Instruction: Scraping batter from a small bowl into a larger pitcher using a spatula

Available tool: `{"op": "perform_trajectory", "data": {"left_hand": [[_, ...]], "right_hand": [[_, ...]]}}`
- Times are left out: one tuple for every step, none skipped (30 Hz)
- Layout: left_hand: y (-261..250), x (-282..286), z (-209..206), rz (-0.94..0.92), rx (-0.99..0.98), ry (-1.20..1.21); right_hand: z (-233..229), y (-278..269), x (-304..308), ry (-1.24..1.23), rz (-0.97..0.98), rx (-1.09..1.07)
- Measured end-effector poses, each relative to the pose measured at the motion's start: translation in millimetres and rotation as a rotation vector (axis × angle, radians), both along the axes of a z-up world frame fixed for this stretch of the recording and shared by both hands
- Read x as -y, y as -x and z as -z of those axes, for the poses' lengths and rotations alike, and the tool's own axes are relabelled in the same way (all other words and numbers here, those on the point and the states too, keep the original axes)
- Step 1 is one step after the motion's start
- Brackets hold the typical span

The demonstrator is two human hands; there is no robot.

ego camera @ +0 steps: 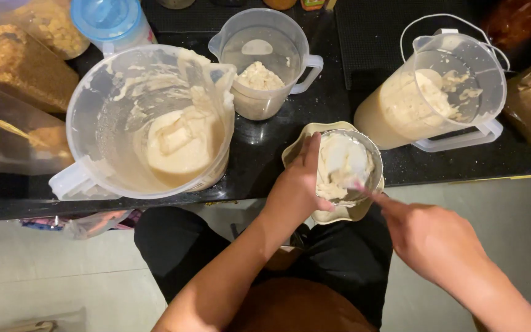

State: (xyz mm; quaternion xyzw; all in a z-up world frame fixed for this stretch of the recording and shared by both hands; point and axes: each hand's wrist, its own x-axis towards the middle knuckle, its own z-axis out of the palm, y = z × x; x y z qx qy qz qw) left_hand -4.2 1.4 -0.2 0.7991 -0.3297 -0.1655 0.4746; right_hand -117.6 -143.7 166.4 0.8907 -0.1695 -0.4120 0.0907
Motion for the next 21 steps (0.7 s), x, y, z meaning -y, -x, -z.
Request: {"op": "perform_trajectory", "data": {"left_hand": [[0.1, -0.7, -2.3, 0.005, -0.013, 0.002], [-0.9, -1.8, -5.1, 0.009, -0.021, 0.003], [1.3, -0.5, -3.0, 0.011, -0.020, 0.004], [0.7, -0.4, -1.1, 0.007, -0.002, 0.031], [-0.2, -0.3, 1.2, 0.003, 0.016, 0.058], [-1.7, -1.5, -3.3, 0.002, 0.013, 0.055], [-3.2, -2.5, -7.4, -0.001, -0.015, 0.032], [-3.8, -2.0, -11.6, 0.004, -0.045, 0.011], [-0.7, -3.1, -11.0, 0.012, -0.049, 0.011], [-0.7, -3.3, -11.3, 0.008, -0.032, 0.006], [-0.6, -3.8, -11.9, 0.004, -0.014, 0.001], [-0.4, -3.3, -13.7, 0.000, -0.012, -0.004], [-0.5, -2.9, -15.3, 0.014, -0.062, -0.030], [-1.1, -3.5, -16.6, 0.020, -0.112, -0.057], [-4.7, -3.2, -15.0, 0.009, -0.110, -0.064], [-3.6, -2.3, -12.6, 0.010, -0.078, -0.062], [-2.3, -1.1, -10.1, 0.011, -0.047, -0.060], [-2.6, -1.9, -12.0, 0.008, -0.044, -0.059], [-2.7, -2.7, -14.3, 0.008, -0.041, -0.033], [-1.5, -4.6, -16.3, 0.012, -0.040, -0.011], [-1.3, -4.4, -21.2, 0.012, -0.040, -0.014]], "right_hand": [[16.2, 1.4, 7.1, -0.008, 0.050, 0.204], [32.4, 2.0, 14.1, -0.016, 0.098, 0.412], [30.1, 4.1, 8.8, -0.015, 0.100, 0.413], [28.7, 3.3, 3.2, -0.019, 0.017, 0.282], [27.5, 2.3, -2.5, -0.022, -0.065, 0.151], [10.2, 0.6, -3.8, -0.025, -0.066, 0.148], [-6.6, -1.0, -4.9, -0.020, -0.029, 0.065], [-24.1, -0.8, -5.9, -0.011, 0.016, -0.019], [-9.7, -0.8, -1.4, -0.010, 0.023, -0.023], [4.1, -4.2, 4.9, 0.000, 0.090, 0.101], [17.6, -7.6, 10.8, 0.010, 0.155, 0.226], [11.1, -6.1, 4.7, 0.004, 0.151, 0.229], [4.7, -4.8, -1.4, -0.049, 0.084, 0.132], [-1.1, -4.9, -7.4, -0.106, 0.008, 0.036], [-5.8, -7.5, -6.1, -0.114, -0.003, 0.038], [-10.7, -5.0, -5.4, -0.074, -0.005, 0.062], [-15.6, -2.4, -4.4, -0.034, -0.007, 0.086], [2.5, -7.2, 0.1, -0.033, -0.010, 0.089], [20.2, -12.2, 4.6, -0.063, -0.021, 0.206], [38.4, -15.7, 8.0, -0.096, -0.027, 0.320], [37.4, -10.0, 4.9, -0.099, -0.027, 0.320]]}}
